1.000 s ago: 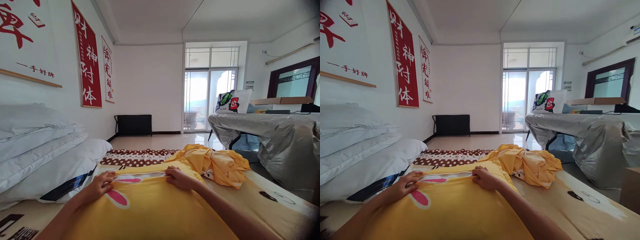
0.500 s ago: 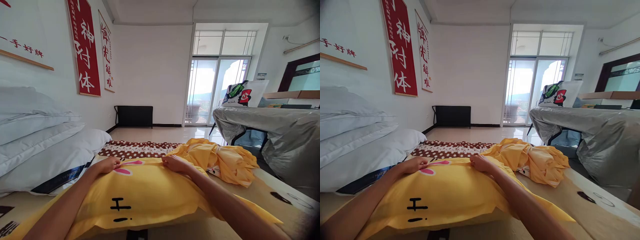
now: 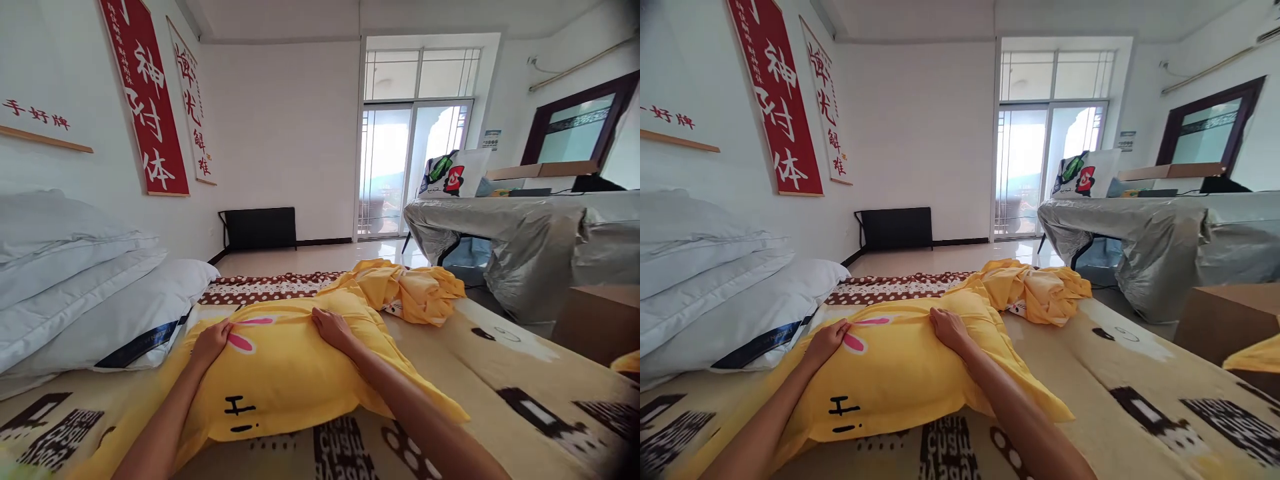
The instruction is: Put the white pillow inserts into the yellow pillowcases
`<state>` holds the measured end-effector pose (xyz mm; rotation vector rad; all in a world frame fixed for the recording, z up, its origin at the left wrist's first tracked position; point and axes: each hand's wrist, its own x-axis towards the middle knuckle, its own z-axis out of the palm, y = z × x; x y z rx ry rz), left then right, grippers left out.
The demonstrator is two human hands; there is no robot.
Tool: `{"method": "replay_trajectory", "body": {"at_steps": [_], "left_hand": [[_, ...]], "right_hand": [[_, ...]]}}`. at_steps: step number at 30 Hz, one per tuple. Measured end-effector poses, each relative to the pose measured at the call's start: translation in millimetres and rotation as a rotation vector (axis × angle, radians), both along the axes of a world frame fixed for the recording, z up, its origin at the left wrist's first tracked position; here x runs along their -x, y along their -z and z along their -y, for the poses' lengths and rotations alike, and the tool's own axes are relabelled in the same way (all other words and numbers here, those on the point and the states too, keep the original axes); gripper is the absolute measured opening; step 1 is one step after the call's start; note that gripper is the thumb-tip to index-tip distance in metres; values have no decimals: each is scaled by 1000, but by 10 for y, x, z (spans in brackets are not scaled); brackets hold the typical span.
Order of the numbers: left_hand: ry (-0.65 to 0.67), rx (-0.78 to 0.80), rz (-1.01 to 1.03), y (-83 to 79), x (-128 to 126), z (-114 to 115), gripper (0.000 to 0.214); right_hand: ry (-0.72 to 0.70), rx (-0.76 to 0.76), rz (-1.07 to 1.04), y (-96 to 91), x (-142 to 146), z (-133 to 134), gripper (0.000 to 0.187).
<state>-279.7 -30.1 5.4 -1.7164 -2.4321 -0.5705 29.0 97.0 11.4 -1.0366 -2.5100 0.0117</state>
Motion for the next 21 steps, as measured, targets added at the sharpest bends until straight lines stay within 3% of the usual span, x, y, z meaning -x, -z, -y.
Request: {"method": "replay_trajectory", "body": {"at_steps": [4, 7, 10, 12, 14, 15, 19, 21], "left_hand": [[44, -1, -89, -380, -205, 412, 43], [15, -60, -155, -882, -403, 716, 46], [-121, -202, -243, -1395, -623, 973, 51], [-136, -231, -270, -1556, -736, 1088, 50], [-53, -148, -230, -1449, -813, 1142, 48], [3, -74, -196, -1291, -842, 1149, 46], [84, 168, -41, -399, -912, 1103, 43], [69, 150, -18, -179, -886, 1086, 42]], "right_hand": [[4, -112, -5, -290, -278, 447, 22], [16, -180, -9, -647, -501, 706, 26], [88, -220, -51, -1051, -727, 915, 32], [118, -181, -64, -1202, -866, 1026, 35], [73, -89, -19, -1145, -974, 1114, 39], [39, -35, 22, -1030, -1009, 1149, 41], [29, 97, 138, -361, -1026, 1216, 36], [53, 83, 121, -232, -1000, 1203, 35]]}}
